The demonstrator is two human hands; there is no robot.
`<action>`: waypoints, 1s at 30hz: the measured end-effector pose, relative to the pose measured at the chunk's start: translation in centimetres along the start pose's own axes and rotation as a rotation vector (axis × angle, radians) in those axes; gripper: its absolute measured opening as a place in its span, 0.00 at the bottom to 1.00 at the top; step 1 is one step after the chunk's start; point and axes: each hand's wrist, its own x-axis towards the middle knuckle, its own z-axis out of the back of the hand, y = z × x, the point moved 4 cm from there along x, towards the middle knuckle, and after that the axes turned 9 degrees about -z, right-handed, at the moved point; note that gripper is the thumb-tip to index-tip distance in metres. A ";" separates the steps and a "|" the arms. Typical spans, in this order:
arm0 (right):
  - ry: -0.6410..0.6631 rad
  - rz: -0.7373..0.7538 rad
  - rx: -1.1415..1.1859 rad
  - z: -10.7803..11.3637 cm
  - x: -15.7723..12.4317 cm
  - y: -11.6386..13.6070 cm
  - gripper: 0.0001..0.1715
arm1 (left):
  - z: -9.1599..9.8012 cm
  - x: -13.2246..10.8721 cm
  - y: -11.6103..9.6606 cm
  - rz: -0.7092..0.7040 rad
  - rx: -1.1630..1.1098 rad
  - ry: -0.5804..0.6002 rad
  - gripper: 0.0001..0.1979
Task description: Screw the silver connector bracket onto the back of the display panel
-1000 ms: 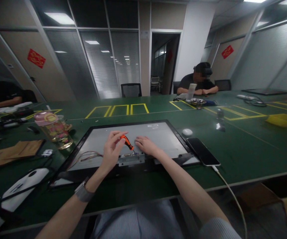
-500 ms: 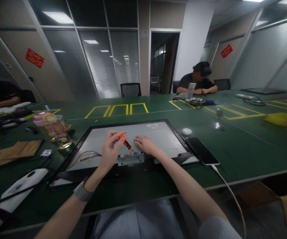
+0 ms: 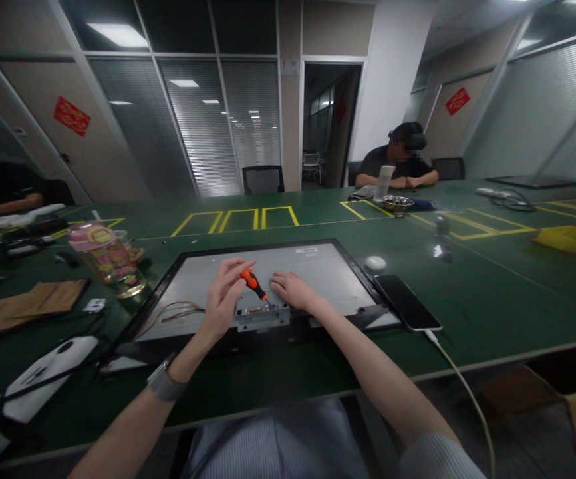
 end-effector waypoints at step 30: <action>-0.012 -0.008 0.016 -0.2 0.0 -0.4 0.23 | 0.2 -0.1 -0.5 -0.042 0.164 -0.143 0.05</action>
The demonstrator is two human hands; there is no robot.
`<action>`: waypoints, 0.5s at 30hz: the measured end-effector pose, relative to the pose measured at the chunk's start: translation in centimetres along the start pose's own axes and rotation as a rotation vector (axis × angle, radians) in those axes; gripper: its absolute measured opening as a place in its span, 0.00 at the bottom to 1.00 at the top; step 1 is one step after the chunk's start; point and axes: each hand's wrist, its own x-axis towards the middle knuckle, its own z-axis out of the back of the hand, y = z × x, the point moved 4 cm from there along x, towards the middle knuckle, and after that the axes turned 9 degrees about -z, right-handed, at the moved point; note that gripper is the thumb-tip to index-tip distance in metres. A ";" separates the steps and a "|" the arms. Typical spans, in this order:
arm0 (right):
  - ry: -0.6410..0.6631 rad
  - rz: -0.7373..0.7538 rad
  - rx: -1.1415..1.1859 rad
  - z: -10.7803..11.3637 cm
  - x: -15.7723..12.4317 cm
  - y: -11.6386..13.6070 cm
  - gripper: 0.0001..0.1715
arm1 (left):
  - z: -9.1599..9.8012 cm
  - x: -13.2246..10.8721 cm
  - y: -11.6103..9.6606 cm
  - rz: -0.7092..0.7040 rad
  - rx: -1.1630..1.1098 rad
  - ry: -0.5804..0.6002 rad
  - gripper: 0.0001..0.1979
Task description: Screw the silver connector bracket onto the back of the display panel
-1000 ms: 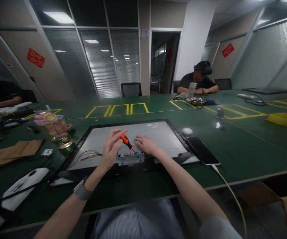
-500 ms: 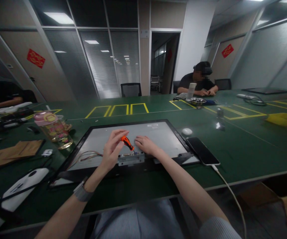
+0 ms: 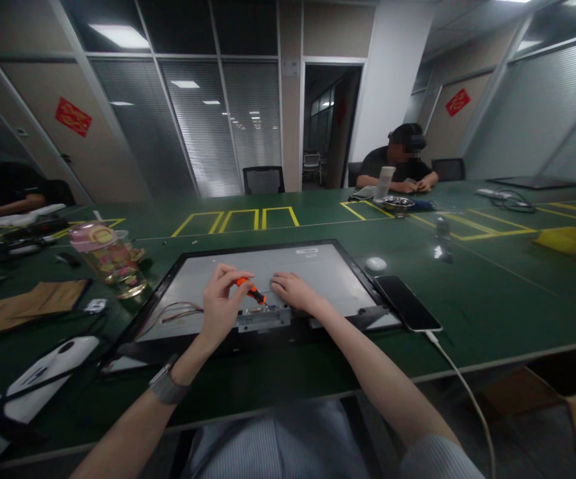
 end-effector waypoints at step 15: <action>0.009 0.042 -0.017 0.1 0.1 0.3 0.22 | -0.6 0.0 0.2 0.084 -0.189 0.096 0.10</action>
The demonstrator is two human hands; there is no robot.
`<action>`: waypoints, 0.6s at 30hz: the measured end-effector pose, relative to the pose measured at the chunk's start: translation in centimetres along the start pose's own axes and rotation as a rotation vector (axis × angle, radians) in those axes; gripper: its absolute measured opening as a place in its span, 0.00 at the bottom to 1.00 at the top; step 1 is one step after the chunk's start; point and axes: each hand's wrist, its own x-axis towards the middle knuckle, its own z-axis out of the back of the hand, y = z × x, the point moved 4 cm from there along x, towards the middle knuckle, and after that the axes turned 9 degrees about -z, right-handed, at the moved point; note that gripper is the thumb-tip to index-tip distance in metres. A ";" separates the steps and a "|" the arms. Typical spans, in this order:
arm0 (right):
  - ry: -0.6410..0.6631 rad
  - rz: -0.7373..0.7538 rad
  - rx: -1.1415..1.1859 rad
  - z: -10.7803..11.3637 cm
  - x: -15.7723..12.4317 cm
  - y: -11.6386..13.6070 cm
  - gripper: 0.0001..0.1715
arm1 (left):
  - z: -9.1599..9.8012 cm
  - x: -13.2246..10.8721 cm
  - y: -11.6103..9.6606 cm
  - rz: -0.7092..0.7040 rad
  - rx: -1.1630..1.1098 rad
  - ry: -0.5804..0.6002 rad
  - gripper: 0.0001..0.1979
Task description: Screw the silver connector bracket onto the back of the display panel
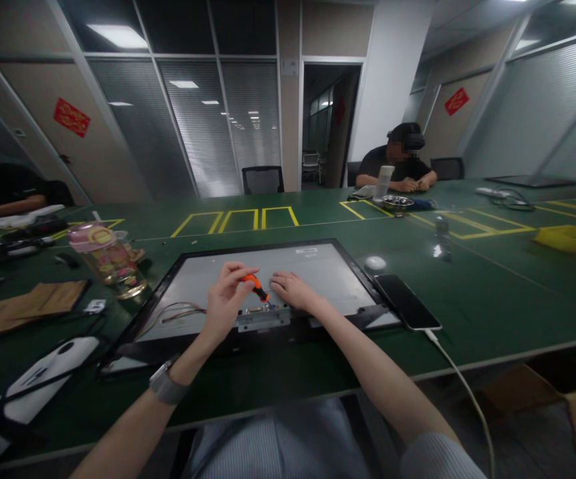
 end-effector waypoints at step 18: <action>-0.025 -0.012 -0.019 -0.4 0.2 -0.5 0.22 | -0.1 -0.1 -0.3 0.027 0.024 -0.029 0.12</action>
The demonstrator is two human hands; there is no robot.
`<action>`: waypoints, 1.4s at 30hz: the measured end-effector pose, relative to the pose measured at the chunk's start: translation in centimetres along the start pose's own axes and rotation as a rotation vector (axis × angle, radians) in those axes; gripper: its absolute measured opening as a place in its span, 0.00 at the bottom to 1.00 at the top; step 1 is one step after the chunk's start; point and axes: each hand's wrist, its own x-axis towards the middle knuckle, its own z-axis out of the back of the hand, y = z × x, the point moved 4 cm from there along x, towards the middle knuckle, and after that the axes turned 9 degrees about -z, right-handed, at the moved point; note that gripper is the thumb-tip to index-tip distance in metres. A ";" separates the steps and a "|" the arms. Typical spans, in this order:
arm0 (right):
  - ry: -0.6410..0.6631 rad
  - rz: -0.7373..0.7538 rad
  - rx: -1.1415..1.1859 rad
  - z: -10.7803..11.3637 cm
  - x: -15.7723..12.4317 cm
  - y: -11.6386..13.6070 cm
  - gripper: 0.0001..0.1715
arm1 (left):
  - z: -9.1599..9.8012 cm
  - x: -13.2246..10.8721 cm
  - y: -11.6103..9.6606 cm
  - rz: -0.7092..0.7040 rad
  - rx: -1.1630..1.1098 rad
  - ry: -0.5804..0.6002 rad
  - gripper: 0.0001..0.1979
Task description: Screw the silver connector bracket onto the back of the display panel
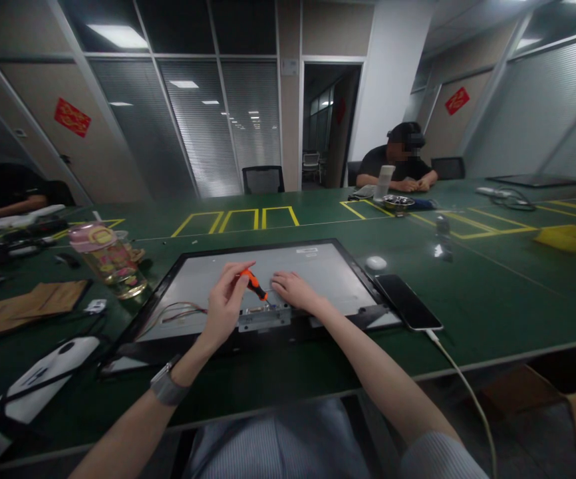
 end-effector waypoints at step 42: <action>-0.002 0.009 0.014 0.3 -0.2 0.2 0.22 | 0.0 0.2 1.0 0.038 -0.001 0.036 0.11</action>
